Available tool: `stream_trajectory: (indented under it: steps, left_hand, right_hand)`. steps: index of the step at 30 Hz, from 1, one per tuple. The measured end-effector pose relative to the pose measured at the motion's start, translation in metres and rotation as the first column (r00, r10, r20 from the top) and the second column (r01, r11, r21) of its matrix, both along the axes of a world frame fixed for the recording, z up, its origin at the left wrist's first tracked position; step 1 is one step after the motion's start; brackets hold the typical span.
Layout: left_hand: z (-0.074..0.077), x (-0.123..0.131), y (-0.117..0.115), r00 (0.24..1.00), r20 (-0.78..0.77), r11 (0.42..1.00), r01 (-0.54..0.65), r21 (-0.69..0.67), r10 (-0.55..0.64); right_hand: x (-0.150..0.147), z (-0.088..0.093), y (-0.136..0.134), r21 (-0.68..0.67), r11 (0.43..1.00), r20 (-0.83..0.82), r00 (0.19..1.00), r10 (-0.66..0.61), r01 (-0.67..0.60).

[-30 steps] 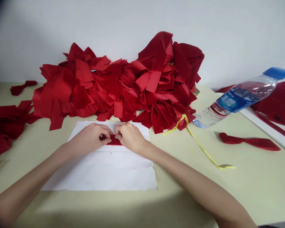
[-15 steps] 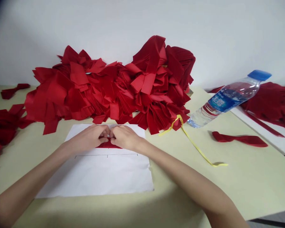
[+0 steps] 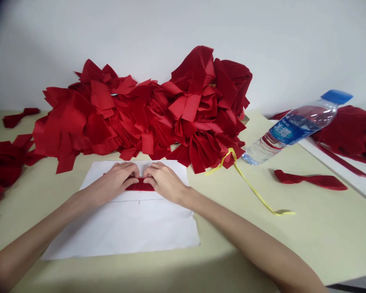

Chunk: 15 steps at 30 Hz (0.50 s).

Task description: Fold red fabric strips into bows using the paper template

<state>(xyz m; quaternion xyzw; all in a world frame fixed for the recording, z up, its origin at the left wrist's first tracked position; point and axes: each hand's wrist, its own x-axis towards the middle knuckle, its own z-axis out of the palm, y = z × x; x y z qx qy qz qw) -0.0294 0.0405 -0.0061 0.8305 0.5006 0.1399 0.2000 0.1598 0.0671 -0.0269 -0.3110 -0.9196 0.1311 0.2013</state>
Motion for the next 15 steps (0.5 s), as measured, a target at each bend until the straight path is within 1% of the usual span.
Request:
stream_trajectory:
  steps: [6, 9, 12, 15]
  left_hand:
    - [0.004, -0.002, 0.0, 0.999, 0.038, 0.996, -0.012, 0.091, 0.008]
    - [0.007, -0.003, -0.001, 0.998, 0.055, 0.995, -0.003, 0.099, -0.003]
    - [0.009, -0.001, -0.005, 0.997, 0.073, 0.997, -0.013, 0.078, 0.007]
    - [0.009, 0.0, -0.008, 0.997, 0.067, 0.994, -0.043, 0.096, 0.037]
  right_hand:
    - [0.005, 0.003, -0.005, 0.181, 0.983, 0.008, 1.0, 0.017, -0.019]
    - [0.009, 0.005, -0.008, 0.266, 0.964, 0.025, 1.0, 0.006, -0.012]
    - [0.012, 0.005, -0.01, 0.322, 0.947, 0.038, 0.999, -0.002, -0.011]
    - [0.012, 0.004, -0.009, 0.344, 0.939, 0.046, 0.999, 0.003, -0.018]
